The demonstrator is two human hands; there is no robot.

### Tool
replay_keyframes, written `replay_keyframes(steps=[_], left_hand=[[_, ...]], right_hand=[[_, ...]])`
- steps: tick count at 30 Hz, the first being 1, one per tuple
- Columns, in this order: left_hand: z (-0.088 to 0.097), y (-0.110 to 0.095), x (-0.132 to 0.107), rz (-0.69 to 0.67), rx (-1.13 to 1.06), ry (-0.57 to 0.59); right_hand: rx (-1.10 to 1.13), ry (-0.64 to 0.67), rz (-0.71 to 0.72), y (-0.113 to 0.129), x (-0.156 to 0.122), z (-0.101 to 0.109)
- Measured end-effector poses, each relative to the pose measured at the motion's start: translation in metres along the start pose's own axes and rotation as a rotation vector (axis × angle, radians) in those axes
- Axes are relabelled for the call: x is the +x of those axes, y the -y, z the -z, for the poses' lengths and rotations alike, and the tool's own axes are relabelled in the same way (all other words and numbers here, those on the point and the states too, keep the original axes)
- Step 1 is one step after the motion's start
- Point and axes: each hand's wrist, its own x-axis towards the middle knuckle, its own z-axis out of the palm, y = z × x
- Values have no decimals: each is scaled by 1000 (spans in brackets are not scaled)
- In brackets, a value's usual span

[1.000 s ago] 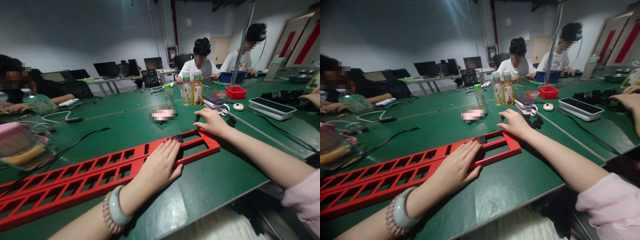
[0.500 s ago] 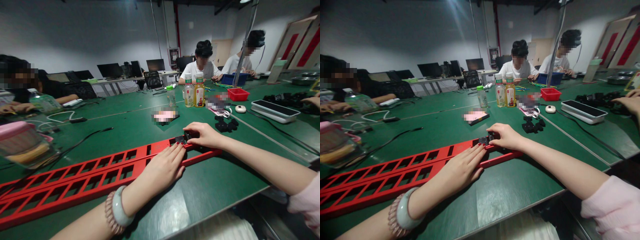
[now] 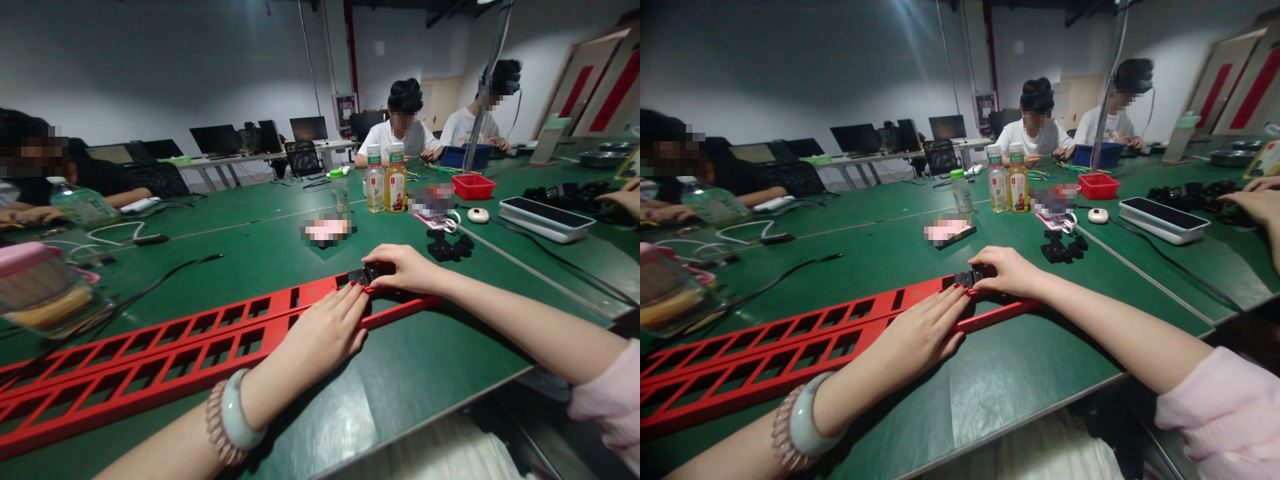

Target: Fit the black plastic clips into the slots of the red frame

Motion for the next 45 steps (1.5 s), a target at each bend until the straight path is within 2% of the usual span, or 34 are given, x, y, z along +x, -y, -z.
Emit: replay_keyframes(steps=[10, 28, 40, 45], left_hand=[[1, -2, 0, 13, -13, -13], [3, -1, 1, 15, -20, 3], [3, -2, 0, 6, 22, 5], [3, -2, 0, -1, 21, -2]], right_hand=[[-10, -10, -30, 0, 4, -4], [2, 70, -44, -2, 4, -2], [-52, 41, -66, 0, 3, -5], [-88, 79, -40, 1, 4, -4]])
